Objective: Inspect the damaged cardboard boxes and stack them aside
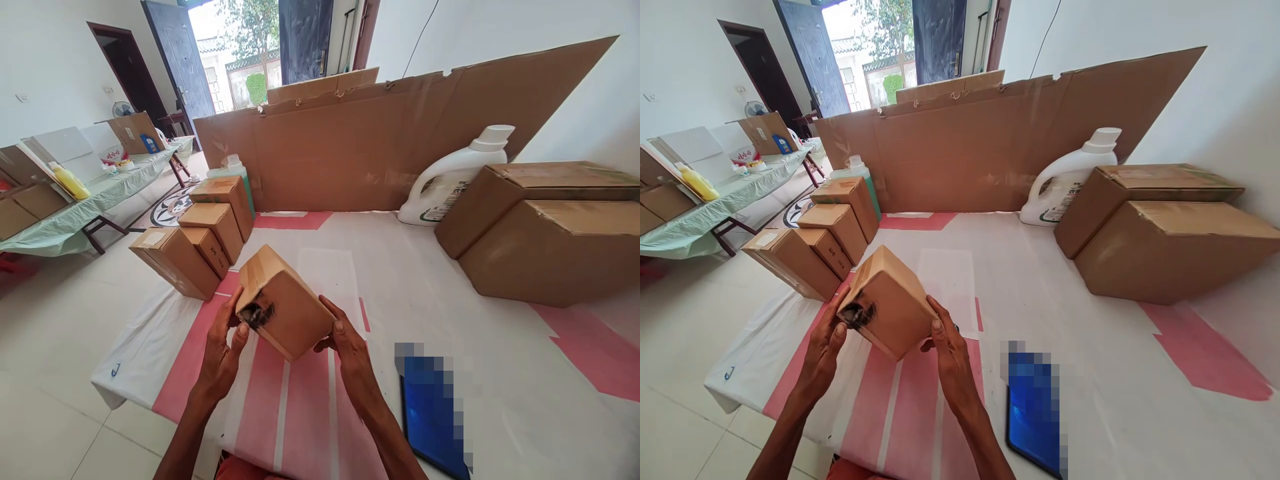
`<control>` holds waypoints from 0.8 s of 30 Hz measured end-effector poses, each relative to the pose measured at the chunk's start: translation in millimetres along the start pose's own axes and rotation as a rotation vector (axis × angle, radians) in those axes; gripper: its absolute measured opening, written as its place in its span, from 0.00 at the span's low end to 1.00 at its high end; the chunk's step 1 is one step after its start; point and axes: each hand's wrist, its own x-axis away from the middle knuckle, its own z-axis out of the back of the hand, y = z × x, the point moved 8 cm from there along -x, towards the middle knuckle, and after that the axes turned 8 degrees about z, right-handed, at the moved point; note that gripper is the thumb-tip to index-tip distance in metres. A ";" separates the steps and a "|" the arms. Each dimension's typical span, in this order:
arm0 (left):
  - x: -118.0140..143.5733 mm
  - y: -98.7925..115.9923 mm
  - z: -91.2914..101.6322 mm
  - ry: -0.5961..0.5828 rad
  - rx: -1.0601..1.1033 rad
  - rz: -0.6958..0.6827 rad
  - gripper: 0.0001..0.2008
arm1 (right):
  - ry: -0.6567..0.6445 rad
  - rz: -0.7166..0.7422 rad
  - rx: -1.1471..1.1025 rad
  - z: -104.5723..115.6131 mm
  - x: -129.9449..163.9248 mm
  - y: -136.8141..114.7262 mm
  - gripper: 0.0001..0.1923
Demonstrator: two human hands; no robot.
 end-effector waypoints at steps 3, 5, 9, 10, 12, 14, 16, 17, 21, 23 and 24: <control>0.0 20.6 8.2 0.035 -0.003 -0.071 0.34 | -0.032 0.085 -0.017 4.1 0.9 -33.3 0.32; -0.7 29.8 15.6 0.105 -0.029 -0.100 0.32 | -0.073 0.094 -0.002 4.3 4.4 -50.0 0.28; -2.7 23.1 15.7 0.065 0.037 0.023 0.29 | -0.244 0.067 0.201 1.5 21.9 -63.7 0.25; -1.4 19.9 13.6 0.037 0.065 0.067 0.28 | -0.311 0.065 0.252 0.0 27.5 -65.2 0.24; 4.3 19.7 11.2 0.025 0.095 0.104 0.25 | -0.390 0.063 0.323 0.6 35.5 -69.2 0.22; 12.7 30.0 9.1 0.050 0.065 0.055 0.21 | -0.303 0.081 0.364 9.1 34.1 -78.7 0.21; 21.7 44.6 2.1 0.053 0.003 -0.024 0.18 | -0.103 0.133 0.393 18.8 27.7 -93.6 0.28; 26.0 51.6 -3.1 0.045 -0.028 -0.059 0.18 | -0.020 0.170 0.405 19.4 25.2 -101.3 0.32; 40.7 71.1 -22.4 0.007 -0.094 -0.120 0.20 | 0.091 0.341 0.472 -3.9 24.9 -125.8 0.30; 46.9 75.9 -22.2 0.037 -0.103 -0.097 0.19 | 0.094 0.367 0.498 -17.3 28.3 -131.3 0.26; 48.9 75.4 -18.8 0.065 -0.109 -0.060 0.19 | 0.084 0.363 0.503 -23.4 29.4 -132.5 0.24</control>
